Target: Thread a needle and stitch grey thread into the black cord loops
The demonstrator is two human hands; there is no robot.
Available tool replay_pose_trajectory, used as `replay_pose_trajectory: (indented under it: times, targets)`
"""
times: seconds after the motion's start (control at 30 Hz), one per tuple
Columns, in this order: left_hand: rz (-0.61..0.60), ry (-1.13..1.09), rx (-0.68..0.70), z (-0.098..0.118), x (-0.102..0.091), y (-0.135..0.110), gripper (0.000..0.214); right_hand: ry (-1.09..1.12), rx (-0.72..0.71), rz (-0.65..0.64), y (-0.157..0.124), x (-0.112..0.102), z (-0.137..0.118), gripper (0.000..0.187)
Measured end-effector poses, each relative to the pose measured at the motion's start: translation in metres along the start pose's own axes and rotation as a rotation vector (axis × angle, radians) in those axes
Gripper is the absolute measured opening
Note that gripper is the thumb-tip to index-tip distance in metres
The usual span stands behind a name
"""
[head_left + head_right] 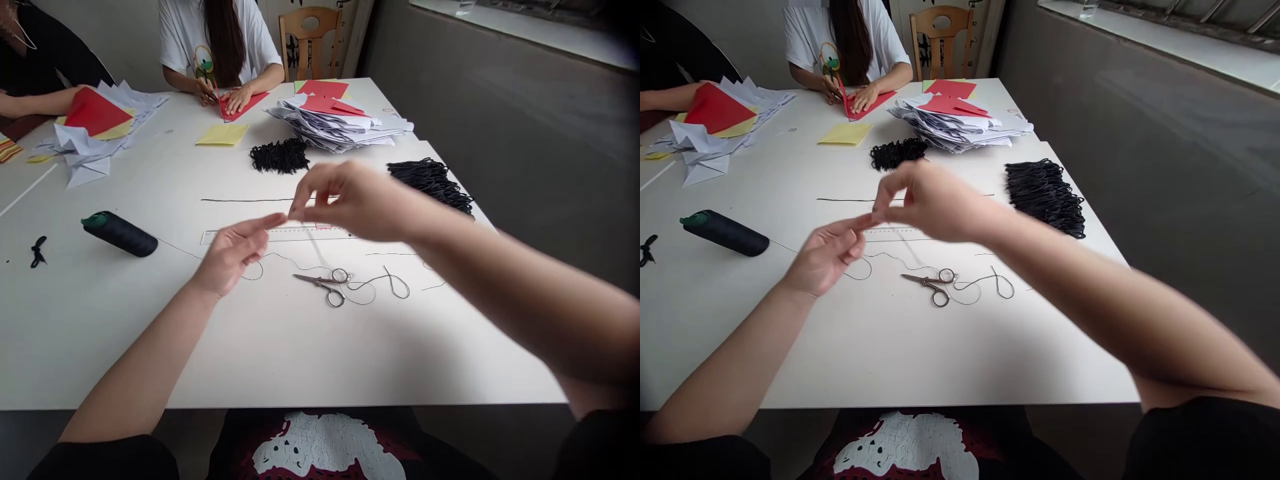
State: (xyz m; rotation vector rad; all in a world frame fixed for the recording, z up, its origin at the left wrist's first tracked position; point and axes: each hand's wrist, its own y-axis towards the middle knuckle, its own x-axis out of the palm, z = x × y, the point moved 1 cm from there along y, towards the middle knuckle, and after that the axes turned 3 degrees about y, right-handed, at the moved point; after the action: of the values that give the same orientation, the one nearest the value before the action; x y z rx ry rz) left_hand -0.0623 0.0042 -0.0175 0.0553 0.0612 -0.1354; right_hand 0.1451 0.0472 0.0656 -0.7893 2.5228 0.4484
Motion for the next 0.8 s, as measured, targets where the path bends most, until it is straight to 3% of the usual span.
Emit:
replay_pose_trajectory:
  times: [0.07, 0.17, 0.3, 0.43, 0.57, 0.63, 0.73, 0.8]
  targets:
    - [-0.118, -0.136, -0.114, -0.008, 0.01, -0.002, 0.037, -0.024, -0.034, -0.021, 0.001, 0.023, 0.017, 0.009]
    - [-0.15, -0.221, -0.266, -0.018, 0.015, -0.001, 0.027, 0.13, 0.015, -0.034, -0.001, 0.047, 0.041, 0.017]
    - [-0.105, -0.234, -0.391, -0.025, 0.014, 0.0, 0.021, 0.45, 0.158, 0.035, -0.005, 0.048, 0.053, 0.02]
    - [-0.158, -0.182, -0.392, -0.025, 0.012, -0.002, 0.02, 0.748, 0.215, 0.277, -0.002, 0.016, 0.055, 0.018]
    - [-0.254, -0.053, -0.366, -0.025, 0.01, -0.004, 0.02, 0.748, 0.152, 0.687, 0.001, -0.036, 0.06, 0.028]
    - [-0.305, -0.019, -0.361, -0.025, 0.009, -0.004, 0.019, 0.713, 0.051, 0.886, -0.004, -0.063, 0.063, 0.035]
    - [-0.367, -0.009, -0.369, -0.024, 0.01, -0.004, 0.017, 0.652, -0.133, 0.957, -0.02, -0.099, 0.071, 0.032]
    - [-0.387, -0.005, -0.386, -0.023, 0.011, -0.005, 0.017, 0.575, -0.15, 0.9, -0.031, -0.122, 0.083, 0.031]
